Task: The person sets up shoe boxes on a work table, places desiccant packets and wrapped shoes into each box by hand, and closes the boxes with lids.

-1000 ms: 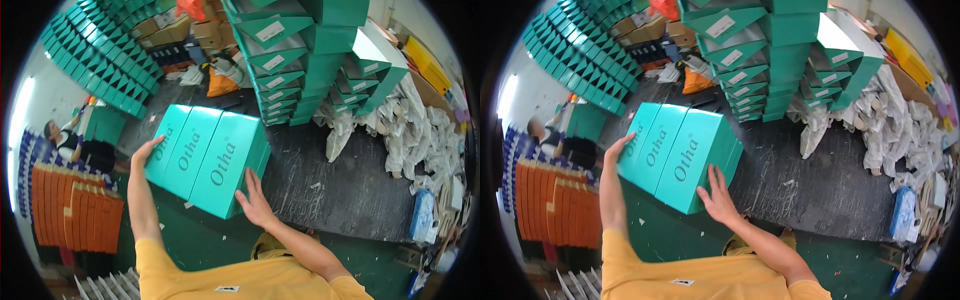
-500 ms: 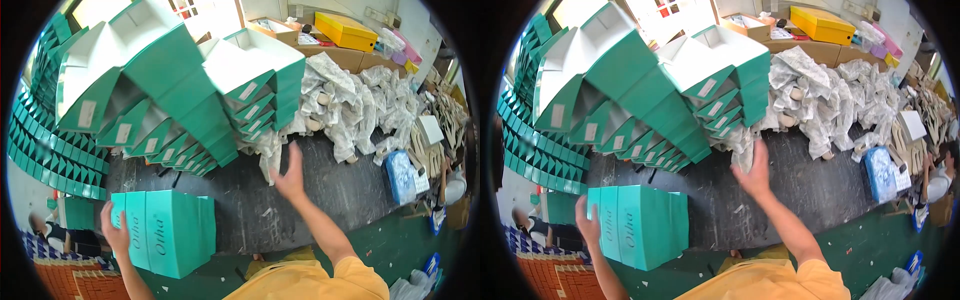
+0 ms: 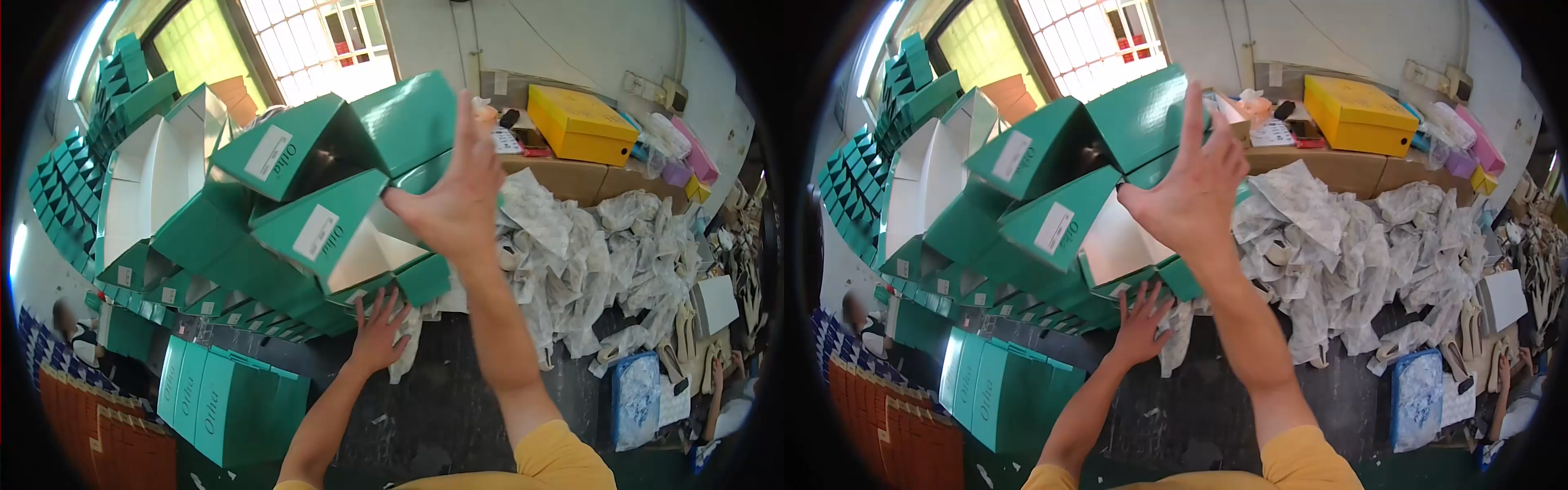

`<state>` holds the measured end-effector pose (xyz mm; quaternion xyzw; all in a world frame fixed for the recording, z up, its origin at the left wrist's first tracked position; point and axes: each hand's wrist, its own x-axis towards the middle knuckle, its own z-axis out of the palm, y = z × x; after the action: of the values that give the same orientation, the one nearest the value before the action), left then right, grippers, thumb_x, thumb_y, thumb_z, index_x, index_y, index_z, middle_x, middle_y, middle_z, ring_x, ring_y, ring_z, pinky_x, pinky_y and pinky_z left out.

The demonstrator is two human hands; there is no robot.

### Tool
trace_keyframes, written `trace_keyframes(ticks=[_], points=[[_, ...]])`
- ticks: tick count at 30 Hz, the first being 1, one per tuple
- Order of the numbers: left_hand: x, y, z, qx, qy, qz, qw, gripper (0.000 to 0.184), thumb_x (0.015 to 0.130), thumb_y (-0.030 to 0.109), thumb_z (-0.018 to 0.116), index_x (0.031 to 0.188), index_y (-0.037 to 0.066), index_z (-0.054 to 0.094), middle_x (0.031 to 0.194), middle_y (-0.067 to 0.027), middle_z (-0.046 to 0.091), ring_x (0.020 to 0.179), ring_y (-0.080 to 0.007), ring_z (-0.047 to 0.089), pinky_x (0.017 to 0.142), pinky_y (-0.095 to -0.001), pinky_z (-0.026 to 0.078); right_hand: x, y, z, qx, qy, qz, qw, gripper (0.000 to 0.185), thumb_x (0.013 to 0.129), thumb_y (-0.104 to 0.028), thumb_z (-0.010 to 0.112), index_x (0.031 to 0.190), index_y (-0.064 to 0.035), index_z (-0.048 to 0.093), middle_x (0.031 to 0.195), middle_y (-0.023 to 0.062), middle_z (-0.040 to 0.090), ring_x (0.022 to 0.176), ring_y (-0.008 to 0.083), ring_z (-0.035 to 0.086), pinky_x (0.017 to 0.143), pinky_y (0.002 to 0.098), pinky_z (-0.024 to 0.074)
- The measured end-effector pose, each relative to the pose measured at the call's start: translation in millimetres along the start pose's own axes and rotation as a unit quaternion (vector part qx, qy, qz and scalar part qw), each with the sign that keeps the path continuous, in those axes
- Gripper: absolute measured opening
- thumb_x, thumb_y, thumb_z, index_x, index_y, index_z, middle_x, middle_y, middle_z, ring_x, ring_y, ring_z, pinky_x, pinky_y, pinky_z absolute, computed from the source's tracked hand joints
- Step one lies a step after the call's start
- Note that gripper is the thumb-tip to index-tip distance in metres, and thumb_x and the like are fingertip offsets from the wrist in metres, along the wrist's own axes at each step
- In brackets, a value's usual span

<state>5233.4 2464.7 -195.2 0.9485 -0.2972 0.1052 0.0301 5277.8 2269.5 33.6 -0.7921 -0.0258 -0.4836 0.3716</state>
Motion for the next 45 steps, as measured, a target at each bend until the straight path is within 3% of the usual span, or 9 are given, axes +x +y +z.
trace_keyframes(ticks=[2, 3, 8, 15, 19, 22, 27, 33, 45], points=[[-21.7, 11.8, 17.8, -0.402, 0.078, -0.127, 0.904, 0.061, 0.093, 0.038, 0.059, 0.146, 0.010, 0.044, 0.157, -0.0103, 0.034, 0.143, -0.0335, 0.033, 0.115, -0.0593, 0.027, -2.8, 17.4, -67.1, 0.030, -0.031, -0.105, 0.994, 0.128, 0.054, -0.036, 0.088, 0.155, -0.0063, 0.017, 0.149, 0.0252, 0.029, 0.136, 0.0440, 0.031, 0.111, 0.0522, 0.0267], [-28.6, 10.5, 26.3, -0.724, 0.133, -0.230, 0.637, 0.060, 0.096, 0.042, 0.056, 0.146, 0.010, 0.043, 0.154, -0.0104, 0.039, 0.139, -0.0333, 0.042, 0.112, -0.0558, 0.034, -16.9, 37.7, -96.6, 0.082, -0.078, -0.118, 0.987, 0.134, 0.051, -0.039, 0.091, 0.156, -0.0067, 0.013, 0.152, 0.0242, 0.028, 0.136, 0.0419, 0.034, 0.110, 0.0516, 0.0277], [-125.8, 26.3, 71.0, -0.857, 0.058, -0.255, 0.445, 0.063, 0.095, 0.051, 0.053, 0.142, 0.010, 0.047, 0.136, -0.0088, 0.052, 0.124, -0.0295, 0.052, 0.105, -0.0461, 0.043, -188.1, 127.3, -213.3, 0.436, -0.314, 0.258, 0.803, 0.135, 0.063, -0.034, 0.091, 0.159, -0.0073, 0.001, 0.156, 0.0191, 0.032, 0.136, 0.0285, 0.041, 0.112, 0.0414, 0.0311], [-231.3, 96.5, 32.5, -0.885, 0.043, -0.350, 0.303, 0.066, 0.092, 0.057, 0.053, 0.138, 0.009, 0.052, 0.124, -0.0104, 0.063, 0.112, -0.0284, 0.061, 0.099, -0.0409, 0.048, -429.5, 110.6, -236.0, 0.083, -0.267, 0.448, 0.849, 0.034, 0.085, -0.007, 0.069, 0.116, 0.0058, 0.065, 0.107, 0.0111, 0.071, 0.095, 0.0203, 0.066, 0.087, 0.0356, 0.0517], [-299.0, 36.9, 64.4, -0.806, -0.019, -0.470, 0.358, 0.075, 0.090, 0.054, 0.060, 0.144, 0.005, 0.046, 0.142, -0.0152, 0.053, 0.128, -0.0346, 0.052, 0.108, -0.0460, 0.040, -458.8, 103.8, -267.4, 0.065, -0.018, 0.388, 0.919, 0.026, 0.089, -0.006, 0.065, 0.112, 0.0060, 0.063, 0.100, 0.0130, 0.070, 0.090, 0.0190, 0.063, 0.084, 0.0346, 0.0505], [-332.6, 25.5, 29.1, -0.081, -0.081, -0.540, 0.834, 0.101, 0.084, 0.059, 0.066, 0.155, 0.001, 0.022, 0.151, -0.0270, 0.040, 0.138, -0.0387, 0.043, 0.112, -0.0417, 0.036, -458.4, 134.1, -330.4, 0.046, -0.028, 0.416, 0.908, 0.029, 0.090, -0.001, 0.061, 0.118, 0.0068, 0.059, 0.102, 0.0152, 0.071, 0.091, 0.0216, 0.065, 0.084, 0.0361, 0.0522], [-311.5, 102.8, 85.5, -0.402, -0.123, -0.439, 0.794, 0.102, 0.079, 0.051, 0.073, 0.153, -0.001, 0.025, 0.140, -0.0309, 0.049, 0.132, -0.0406, 0.048, 0.110, -0.0413, 0.039, -417.8, 121.6, -325.6, 0.096, -0.431, 0.672, 0.594, 0.039, 0.077, -0.004, 0.070, 0.113, 0.0075, 0.067, 0.104, 0.0180, 0.071, 0.091, 0.0269, 0.068, 0.081, 0.0380, 0.0533], [-297.1, 181.4, 151.4, -0.319, -0.138, -0.401, 0.847, 0.070, 0.077, 0.019, 0.070, 0.137, -0.006, 0.047, 0.114, -0.0335, 0.064, 0.110, -0.0473, 0.060, 0.095, -0.0487, 0.049, -409.9, 259.5, -405.2, -0.106, -0.351, 0.370, 0.854, 0.042, 0.078, -0.004, 0.058, 0.120, -0.0002, 0.064, 0.103, 0.0242, 0.071, 0.097, 0.0373, 0.070, 0.087, 0.0417, 0.0528], [-231.0, 223.4, 173.9, -0.338, -0.082, -0.376, 0.859, 0.059, 0.083, 0.020, 0.070, 0.130, -0.010, 0.050, 0.114, -0.0285, 0.065, 0.107, -0.0434, 0.063, 0.097, -0.0486, 0.048, -437.1, 471.0, -568.3, -0.428, -0.257, 0.356, 0.790, 0.069, 0.082, -0.027, 0.075, 0.141, -0.0090, 0.044, 0.132, 0.0283, 0.051, 0.117, 0.0435, 0.056, 0.096, 0.0472, 0.0468]])
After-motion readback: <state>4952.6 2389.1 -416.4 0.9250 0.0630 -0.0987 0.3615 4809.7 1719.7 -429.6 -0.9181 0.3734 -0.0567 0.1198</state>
